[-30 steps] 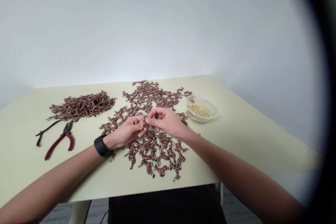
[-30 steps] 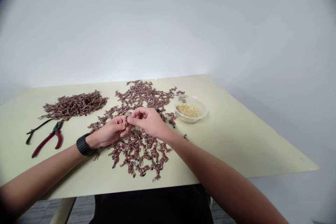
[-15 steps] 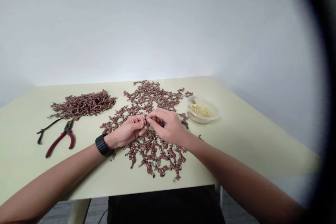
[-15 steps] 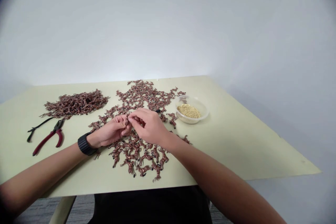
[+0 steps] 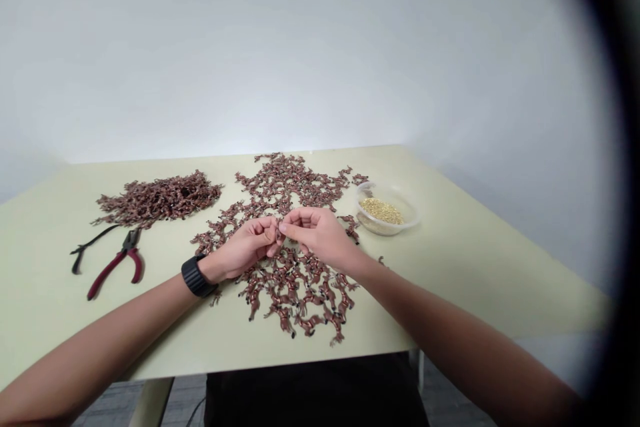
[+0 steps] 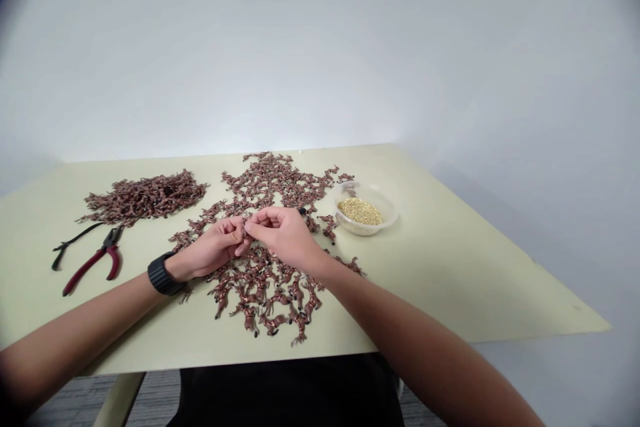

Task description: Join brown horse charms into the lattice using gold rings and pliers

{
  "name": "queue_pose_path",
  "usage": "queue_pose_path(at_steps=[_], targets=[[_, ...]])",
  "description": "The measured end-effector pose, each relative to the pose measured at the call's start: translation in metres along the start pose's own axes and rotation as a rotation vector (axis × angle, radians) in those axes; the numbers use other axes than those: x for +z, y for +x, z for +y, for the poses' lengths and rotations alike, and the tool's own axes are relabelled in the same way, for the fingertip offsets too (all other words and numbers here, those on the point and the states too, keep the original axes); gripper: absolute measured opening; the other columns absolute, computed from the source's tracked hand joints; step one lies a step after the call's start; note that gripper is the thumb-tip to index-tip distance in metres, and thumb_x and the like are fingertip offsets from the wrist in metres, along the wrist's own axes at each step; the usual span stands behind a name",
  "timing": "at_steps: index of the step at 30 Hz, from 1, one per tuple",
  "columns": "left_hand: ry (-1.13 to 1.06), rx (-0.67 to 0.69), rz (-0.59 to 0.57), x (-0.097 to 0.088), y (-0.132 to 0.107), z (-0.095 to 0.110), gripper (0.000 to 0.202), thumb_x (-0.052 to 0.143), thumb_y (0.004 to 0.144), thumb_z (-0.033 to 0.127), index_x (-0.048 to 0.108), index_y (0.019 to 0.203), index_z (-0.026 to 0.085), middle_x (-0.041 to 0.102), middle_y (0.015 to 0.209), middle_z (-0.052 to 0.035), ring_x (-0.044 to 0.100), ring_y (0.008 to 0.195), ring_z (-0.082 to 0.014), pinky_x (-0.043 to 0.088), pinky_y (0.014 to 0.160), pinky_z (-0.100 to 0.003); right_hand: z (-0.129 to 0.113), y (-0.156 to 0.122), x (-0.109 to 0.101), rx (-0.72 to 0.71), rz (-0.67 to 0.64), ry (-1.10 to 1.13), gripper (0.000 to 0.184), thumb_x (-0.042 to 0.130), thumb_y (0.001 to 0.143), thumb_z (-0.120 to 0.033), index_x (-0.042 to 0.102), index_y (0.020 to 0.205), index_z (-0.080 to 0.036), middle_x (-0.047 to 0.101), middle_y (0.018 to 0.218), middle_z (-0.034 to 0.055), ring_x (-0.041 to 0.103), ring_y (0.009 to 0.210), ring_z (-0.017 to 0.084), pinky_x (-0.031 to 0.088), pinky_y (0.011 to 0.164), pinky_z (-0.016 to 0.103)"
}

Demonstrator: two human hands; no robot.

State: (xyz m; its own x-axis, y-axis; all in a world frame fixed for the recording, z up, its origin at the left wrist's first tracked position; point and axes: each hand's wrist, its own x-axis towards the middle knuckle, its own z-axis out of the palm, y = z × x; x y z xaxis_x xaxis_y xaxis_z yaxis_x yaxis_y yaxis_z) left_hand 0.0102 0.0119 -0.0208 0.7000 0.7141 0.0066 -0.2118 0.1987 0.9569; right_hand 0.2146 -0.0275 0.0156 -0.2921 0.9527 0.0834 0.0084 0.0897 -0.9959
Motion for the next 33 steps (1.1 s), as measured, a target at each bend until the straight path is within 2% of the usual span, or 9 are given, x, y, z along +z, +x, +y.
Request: queue_pose_path(at_steps=[4,7,10,16,19,21,23,28,33], targets=[[0.117,0.054,0.046,0.000,0.002,0.001,0.024,0.065,0.097,0.036,0.061,0.088,0.015,0.054,0.070,0.0003,0.044,0.060,-0.0100,0.032,0.059,-0.023,0.003,0.001,-0.002,0.235,-0.104,0.313,0.024,0.080,0.079,-0.038,0.071,0.084,-0.016,0.050,0.065,-0.0040,0.038,0.053,0.007,0.029,0.047,0.021],[0.133,0.071,0.067,0.001,0.002,0.003,0.024,0.067,0.096,0.036,0.061,0.087,0.014,0.056,0.075,-0.0008,0.045,0.061,-0.0097,0.033,0.059,-0.023,0.003,0.003,-0.005,0.289,-0.166,0.441,0.025,0.083,0.077,-0.036,0.070,0.081,-0.015,0.046,0.065,-0.0047,0.036,0.056,0.006,0.026,0.048,0.020],[0.068,0.053,0.060,0.002,0.002,0.003,0.024,0.067,0.096,0.036,0.060,0.086,0.015,0.055,0.077,-0.0004,0.045,0.061,-0.0091,0.032,0.059,-0.023,0.003,0.005,-0.007,0.290,-0.182,0.420,0.026,0.085,0.076,-0.037,0.071,0.084,-0.016,0.044,0.063,-0.0053,0.033,0.055,0.006,0.026,0.047,0.021],[-0.022,-0.016,-0.032,0.000,-0.001,0.003,0.024,0.066,0.096,0.035,0.060,0.085,0.014,0.055,0.071,-0.0009,0.044,0.060,-0.0097,0.034,0.060,-0.023,0.010,0.008,-0.009,0.109,-0.077,0.116,0.031,0.082,0.078,-0.041,0.070,0.096,-0.019,0.060,0.080,-0.0009,0.045,0.057,0.008,0.037,0.051,0.023],[-0.126,-0.111,-0.100,0.002,-0.002,0.004,0.016,0.069,0.094,0.026,0.061,0.087,0.014,0.055,0.072,-0.0008,0.046,0.058,-0.0089,0.035,0.059,-0.023,0.010,0.009,-0.010,-0.089,0.008,-0.047,0.038,0.082,0.078,-0.035,0.068,0.113,-0.026,0.065,0.096,0.0008,0.059,0.080,0.014,0.051,0.071,0.029],[-0.207,-0.191,-0.139,0.003,-0.003,0.005,0.009,0.068,0.092,0.019,0.061,0.089,0.014,0.054,0.071,0.0001,0.047,0.056,-0.0080,0.036,0.058,-0.022,0.008,0.009,-0.010,-0.177,-0.019,-0.097,0.040,0.080,0.081,-0.031,0.068,0.120,-0.029,0.068,0.108,0.0022,0.063,0.098,0.017,0.052,0.089,0.035],[-0.270,-0.242,-0.154,0.003,-0.005,0.006,0.004,0.065,0.093,0.013,0.061,0.091,0.014,0.052,0.071,0.0007,0.048,0.055,-0.0070,0.038,0.058,-0.021,0.007,0.009,-0.010,-0.193,-0.082,-0.103,0.031,0.076,0.085,-0.031,0.072,0.116,-0.028,0.071,0.111,0.0027,0.065,0.102,0.018,0.052,0.095,0.038],[-0.338,-0.272,-0.135,-0.002,-0.005,0.004,0.005,0.061,0.095,0.015,0.061,0.100,0.014,0.056,0.074,-0.0009,0.057,0.060,-0.0084,0.046,0.060,-0.020,0.013,0.012,-0.011,-0.139,-0.037,-0.111,0.020,0.077,0.084,-0.036,0.077,0.099,-0.023,0.075,0.099,0.0034,0.068,0.088,0.017,0.054,0.084,0.034],[-0.095,-0.213,0.032,0.000,-0.001,0.005,0.023,0.060,0.099,0.036,0.058,0.108,0.015,0.069,0.104,-0.0138,0.070,0.070,-0.0161,0.055,0.061,-0.026,0.022,0.016,-0.014,-0.046,0.062,-0.045,0.032,0.076,0.082,-0.048,0.073,0.099,-0.020,0.072,0.094,0.0043,0.060,0.065,0.012,0.051,0.063,0.029]])
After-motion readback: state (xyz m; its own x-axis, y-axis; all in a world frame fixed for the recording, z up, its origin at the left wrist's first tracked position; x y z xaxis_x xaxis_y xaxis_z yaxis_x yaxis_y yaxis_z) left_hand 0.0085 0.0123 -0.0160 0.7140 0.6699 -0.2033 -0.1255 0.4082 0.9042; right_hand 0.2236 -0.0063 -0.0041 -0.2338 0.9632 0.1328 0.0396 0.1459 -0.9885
